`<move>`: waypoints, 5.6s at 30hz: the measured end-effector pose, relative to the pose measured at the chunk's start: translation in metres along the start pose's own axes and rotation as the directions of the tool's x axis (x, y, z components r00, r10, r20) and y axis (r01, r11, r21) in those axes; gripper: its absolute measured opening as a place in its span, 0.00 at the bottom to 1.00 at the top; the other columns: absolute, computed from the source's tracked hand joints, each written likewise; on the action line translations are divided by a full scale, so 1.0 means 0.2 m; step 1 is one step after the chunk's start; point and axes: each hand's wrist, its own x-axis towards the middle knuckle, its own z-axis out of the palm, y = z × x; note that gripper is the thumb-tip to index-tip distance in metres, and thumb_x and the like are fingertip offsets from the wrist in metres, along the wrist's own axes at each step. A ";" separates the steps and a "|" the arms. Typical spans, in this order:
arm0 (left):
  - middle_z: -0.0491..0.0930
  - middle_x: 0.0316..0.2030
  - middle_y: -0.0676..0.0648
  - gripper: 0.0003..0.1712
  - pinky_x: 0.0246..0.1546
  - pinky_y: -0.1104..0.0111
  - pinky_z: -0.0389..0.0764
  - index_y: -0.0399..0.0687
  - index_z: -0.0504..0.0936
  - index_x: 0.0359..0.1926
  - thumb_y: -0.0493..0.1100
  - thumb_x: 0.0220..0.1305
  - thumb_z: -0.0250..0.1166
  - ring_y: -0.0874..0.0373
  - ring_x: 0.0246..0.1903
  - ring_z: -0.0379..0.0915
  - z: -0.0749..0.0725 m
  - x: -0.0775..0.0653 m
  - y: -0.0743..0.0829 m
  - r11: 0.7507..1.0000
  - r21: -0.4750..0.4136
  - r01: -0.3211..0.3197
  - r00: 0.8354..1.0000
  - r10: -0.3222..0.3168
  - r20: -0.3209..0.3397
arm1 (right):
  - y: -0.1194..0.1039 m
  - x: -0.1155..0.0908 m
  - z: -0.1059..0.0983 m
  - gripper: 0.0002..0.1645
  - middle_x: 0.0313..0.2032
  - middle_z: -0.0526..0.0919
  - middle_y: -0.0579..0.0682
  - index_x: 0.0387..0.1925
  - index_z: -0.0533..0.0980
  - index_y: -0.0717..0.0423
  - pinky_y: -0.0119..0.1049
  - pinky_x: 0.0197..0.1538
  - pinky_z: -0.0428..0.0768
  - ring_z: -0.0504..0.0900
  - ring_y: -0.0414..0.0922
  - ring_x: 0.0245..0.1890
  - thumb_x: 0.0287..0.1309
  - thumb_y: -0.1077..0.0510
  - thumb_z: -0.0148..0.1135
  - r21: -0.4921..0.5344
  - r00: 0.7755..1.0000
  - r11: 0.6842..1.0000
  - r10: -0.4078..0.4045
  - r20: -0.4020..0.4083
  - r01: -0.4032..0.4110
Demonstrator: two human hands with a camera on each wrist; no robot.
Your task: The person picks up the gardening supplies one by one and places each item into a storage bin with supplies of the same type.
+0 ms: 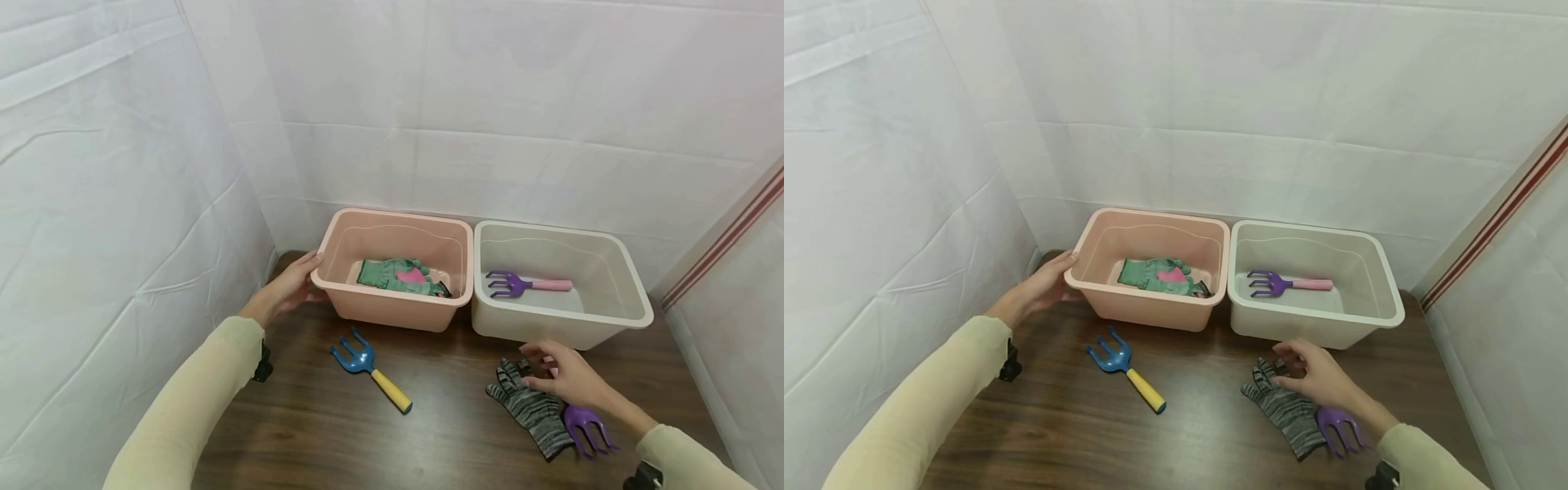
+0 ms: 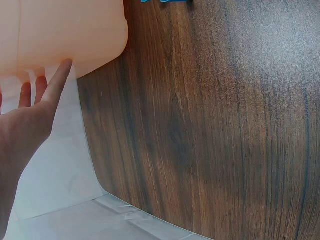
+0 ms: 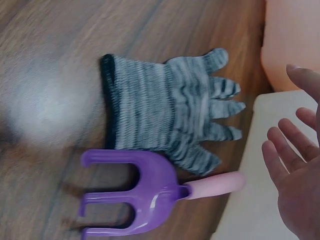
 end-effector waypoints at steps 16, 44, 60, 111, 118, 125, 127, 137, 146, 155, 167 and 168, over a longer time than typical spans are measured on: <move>0.46 0.84 0.39 0.39 0.71 0.30 0.59 0.55 0.41 0.87 0.57 0.87 0.46 0.39 0.82 0.44 -0.01 0.00 -0.01 1.000 0.003 0.007 1.000 -0.007 0.000 | 0.12 -0.09 0.11 0.40 0.59 0.82 0.56 0.64 0.79 0.58 0.48 0.50 0.86 0.81 0.49 0.51 0.54 0.45 0.83 -0.038 0.991 0.994 0.101 0.086 -0.098; 0.45 0.84 0.40 0.39 0.72 0.29 0.57 0.56 0.42 0.87 0.56 0.87 0.47 0.40 0.82 0.42 0.01 0.00 0.01 1.000 -0.006 0.001 1.000 -0.001 -0.007 | 0.18 -0.11 0.23 0.43 0.52 0.77 0.48 0.61 0.80 0.60 0.49 0.54 0.82 0.76 0.46 0.52 0.41 0.56 0.90 -0.197 0.997 0.980 -0.010 0.081 0.026; 0.45 0.84 0.39 0.39 0.72 0.29 0.57 0.55 0.41 0.87 0.56 0.87 0.46 0.41 0.82 0.42 0.00 0.00 0.00 1.000 -0.011 0.005 1.000 -0.005 0.001 | 0.21 -0.06 0.24 0.31 0.47 0.79 0.50 0.55 0.82 0.60 0.40 0.45 0.84 0.80 0.44 0.42 0.49 0.61 0.85 -0.168 0.997 0.986 0.003 0.081 0.010; 0.46 0.84 0.39 0.40 0.72 0.30 0.59 0.56 0.42 0.87 0.57 0.87 0.47 0.40 0.81 0.44 0.00 0.00 -0.01 1.000 -0.015 0.013 1.000 -0.014 -0.014 | 0.02 0.15 0.16 0.09 0.34 0.83 0.36 0.39 0.84 0.47 0.33 0.36 0.79 0.79 0.37 0.33 0.60 0.60 0.77 -0.069 0.998 0.997 -0.014 0.053 0.018; 0.47 0.84 0.38 0.39 0.72 0.30 0.58 0.55 0.42 0.87 0.56 0.87 0.46 0.40 0.81 0.44 0.00 0.00 0.00 1.000 -0.019 0.015 1.000 -0.015 -0.021 | -0.07 0.21 0.14 0.09 0.37 0.85 0.35 0.40 0.85 0.45 0.37 0.41 0.82 0.80 0.35 0.37 0.60 0.59 0.77 -0.101 0.997 0.993 -0.051 0.064 0.057; 0.46 0.84 0.38 0.39 0.72 0.30 0.57 0.55 0.41 0.87 0.56 0.87 0.46 0.39 0.81 0.44 0.01 -0.01 0.01 1.000 -0.018 0.014 1.000 -0.014 -0.006 | -0.15 0.27 0.12 0.08 0.38 0.86 0.37 0.40 0.86 0.48 0.41 0.43 0.83 0.82 0.37 0.39 0.60 0.59 0.77 -0.121 0.994 0.988 -0.091 0.056 0.098; 0.47 0.84 0.38 0.39 0.72 0.30 0.57 0.55 0.41 0.87 0.56 0.87 0.46 0.39 0.81 0.45 0.01 -0.01 0.01 1.000 -0.018 0.014 1.000 -0.014 -0.005 | -0.16 0.29 0.12 0.08 0.37 0.85 0.37 0.39 0.85 0.48 0.40 0.42 0.82 0.81 0.37 0.37 0.60 0.60 0.77 -0.109 0.993 0.989 -0.099 0.057 0.105; 0.46 0.84 0.38 0.40 0.72 0.30 0.57 0.54 0.41 0.87 0.56 0.87 0.46 0.40 0.82 0.43 0.01 0.00 0.00 1.000 -0.021 0.013 1.000 -0.013 -0.009 | -0.22 0.36 0.11 0.09 0.32 0.81 0.35 0.37 0.83 0.49 0.34 0.37 0.79 0.77 0.35 0.33 0.57 0.63 0.77 -0.078 0.987 0.985 -0.151 0.046 0.154; 0.46 0.84 0.38 0.39 0.72 0.30 0.57 0.56 0.41 0.87 0.57 0.87 0.46 0.40 0.82 0.43 0.01 -0.01 0.00 1.000 -0.012 0.013 1.000 -0.013 -0.006 | -0.29 0.41 0.08 0.09 0.33 0.81 0.34 0.38 0.84 0.46 0.34 0.38 0.79 0.78 0.35 0.33 0.60 0.62 0.76 -0.042 0.990 0.990 -0.130 0.057 0.132; 0.45 0.84 0.39 0.39 0.73 0.29 0.55 0.56 0.40 0.87 0.57 0.87 0.46 0.40 0.82 0.42 0.01 -0.01 -0.01 1.000 -0.019 0.008 1.000 -0.008 0.000 | -0.36 0.45 0.06 0.08 0.34 0.84 0.36 0.39 0.85 0.48 0.37 0.41 0.83 0.81 0.36 0.36 0.61 0.62 0.77 -0.016 0.990 0.991 -0.133 0.043 0.134; 0.46 0.84 0.38 0.39 0.72 0.29 0.58 0.56 0.40 0.87 0.56 0.87 0.45 0.39 0.82 0.42 0.00 -0.02 0.00 1.000 -0.013 -0.006 1.000 0.006 -0.011 | -0.47 0.54 0.03 0.11 0.33 0.83 0.38 0.40 0.85 0.47 0.35 0.38 0.82 0.81 0.38 0.33 0.59 0.64 0.77 0.076 0.994 0.993 -0.093 0.064 0.088; 0.45 0.84 0.38 0.39 0.72 0.29 0.57 0.56 0.40 0.87 0.56 0.87 0.45 0.39 0.82 0.42 0.00 -0.01 0.00 1.000 -0.011 -0.007 1.000 0.007 -0.010 | -0.47 0.55 0.03 0.11 0.33 0.83 0.39 0.40 0.85 0.47 0.35 0.38 0.82 0.81 0.38 0.34 0.59 0.64 0.76 0.078 0.993 0.993 -0.098 0.065 0.092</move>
